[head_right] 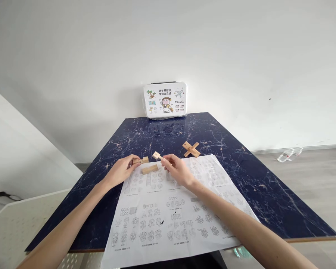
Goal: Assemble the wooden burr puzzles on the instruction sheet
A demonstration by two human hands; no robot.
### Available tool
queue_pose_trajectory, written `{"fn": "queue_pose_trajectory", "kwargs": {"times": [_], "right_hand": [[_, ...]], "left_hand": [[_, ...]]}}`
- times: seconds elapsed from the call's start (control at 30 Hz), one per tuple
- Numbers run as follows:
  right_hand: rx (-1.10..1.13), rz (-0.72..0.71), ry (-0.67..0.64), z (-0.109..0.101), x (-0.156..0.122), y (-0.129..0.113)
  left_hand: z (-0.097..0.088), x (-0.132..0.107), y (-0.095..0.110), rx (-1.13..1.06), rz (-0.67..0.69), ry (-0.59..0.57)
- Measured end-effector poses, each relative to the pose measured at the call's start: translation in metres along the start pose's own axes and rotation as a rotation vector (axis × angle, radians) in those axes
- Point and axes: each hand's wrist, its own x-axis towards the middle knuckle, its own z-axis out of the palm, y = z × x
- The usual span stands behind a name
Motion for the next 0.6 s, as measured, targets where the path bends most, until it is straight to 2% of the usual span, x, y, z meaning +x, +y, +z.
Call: {"fn": "queue_pose_trajectory", "kwargs": {"times": [0.07,0.2,0.47,0.6], "right_hand": [[0.127,0.031,-0.025,0.001,-0.001,-0.004],[0.292,0.084,-0.057,0.004,-0.002,-0.007],[0.486,0.145,-0.087,0.001,-0.002,-0.007],[0.528,0.169,-0.083,0.0,-0.001,-0.005]], "left_hand": [[0.002,-0.001,0.005,-0.073,-0.01,0.021],[0.008,-0.002,0.016,-0.404,0.012,0.019],[0.008,-0.004,0.03,-0.944,-0.094,-0.092],[0.007,-0.006,0.029,-1.095,-0.105,-0.15]]}}
